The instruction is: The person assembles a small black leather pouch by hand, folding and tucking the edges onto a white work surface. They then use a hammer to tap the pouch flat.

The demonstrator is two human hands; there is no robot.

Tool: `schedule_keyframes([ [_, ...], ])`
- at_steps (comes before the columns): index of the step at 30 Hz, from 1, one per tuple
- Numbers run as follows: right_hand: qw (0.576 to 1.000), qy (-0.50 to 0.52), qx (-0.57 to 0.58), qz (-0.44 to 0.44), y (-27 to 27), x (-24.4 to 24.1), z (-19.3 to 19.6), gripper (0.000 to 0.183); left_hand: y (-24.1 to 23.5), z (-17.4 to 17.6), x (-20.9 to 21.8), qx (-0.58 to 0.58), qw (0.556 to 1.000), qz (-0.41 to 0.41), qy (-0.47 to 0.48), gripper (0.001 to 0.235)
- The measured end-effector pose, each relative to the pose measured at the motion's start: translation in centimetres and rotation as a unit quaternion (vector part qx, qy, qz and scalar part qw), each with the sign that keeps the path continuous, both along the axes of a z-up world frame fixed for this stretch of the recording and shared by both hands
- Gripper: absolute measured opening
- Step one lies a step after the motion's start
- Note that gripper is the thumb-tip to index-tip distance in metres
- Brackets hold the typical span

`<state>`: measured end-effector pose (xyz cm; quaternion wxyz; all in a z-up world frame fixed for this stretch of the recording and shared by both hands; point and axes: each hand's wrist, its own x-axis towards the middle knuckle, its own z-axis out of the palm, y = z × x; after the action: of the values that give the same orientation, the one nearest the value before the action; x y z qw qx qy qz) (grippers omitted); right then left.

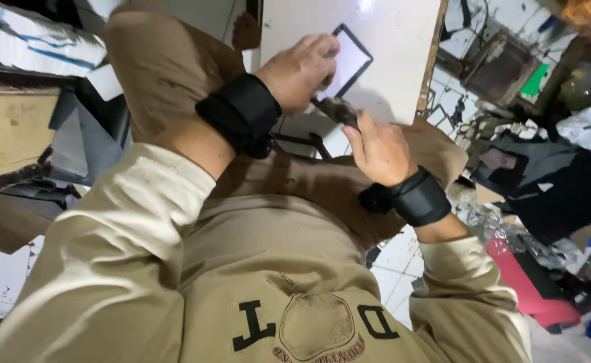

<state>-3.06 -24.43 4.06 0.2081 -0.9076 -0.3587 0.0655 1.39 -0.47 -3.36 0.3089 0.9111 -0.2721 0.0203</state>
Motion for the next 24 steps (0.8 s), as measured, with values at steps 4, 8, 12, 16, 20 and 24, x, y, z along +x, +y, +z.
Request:
schedule_keyframes([
  [4,0.999,0.034,-0.030,-0.019,-1.0,0.9,-1.6,0.030,0.5,1.7,-0.5,-0.021,1.000,-0.017,0.014,0.021],
  [8,0.990,0.098,0.018,-0.104,-1.2,2.0,0.4,0.026,0.7,2.6,-1.9,0.032,0.996,-0.041,-0.069,0.031],
  [12,0.970,0.084,0.091,-0.211,-3.8,3.3,0.0,0.028,1.1,5.5,-3.2,0.192,0.968,-0.132,-0.089,0.016],
  [16,0.961,0.077,0.130,-0.233,-6.0,3.7,-0.9,0.030,0.2,10.0,-2.2,0.121,0.981,-0.150,-0.037,0.010],
  [20,0.967,0.050,0.114,-0.224,-7.0,3.5,-1.5,0.036,-1.4,14.8,2.0,-0.063,0.996,-0.068,-0.005,0.014],
  [24,0.953,0.068,0.074,-0.287,-8.2,3.2,-2.4,0.030,-3.1,11.8,7.2,-0.135,0.985,-0.028,0.100,0.012],
])
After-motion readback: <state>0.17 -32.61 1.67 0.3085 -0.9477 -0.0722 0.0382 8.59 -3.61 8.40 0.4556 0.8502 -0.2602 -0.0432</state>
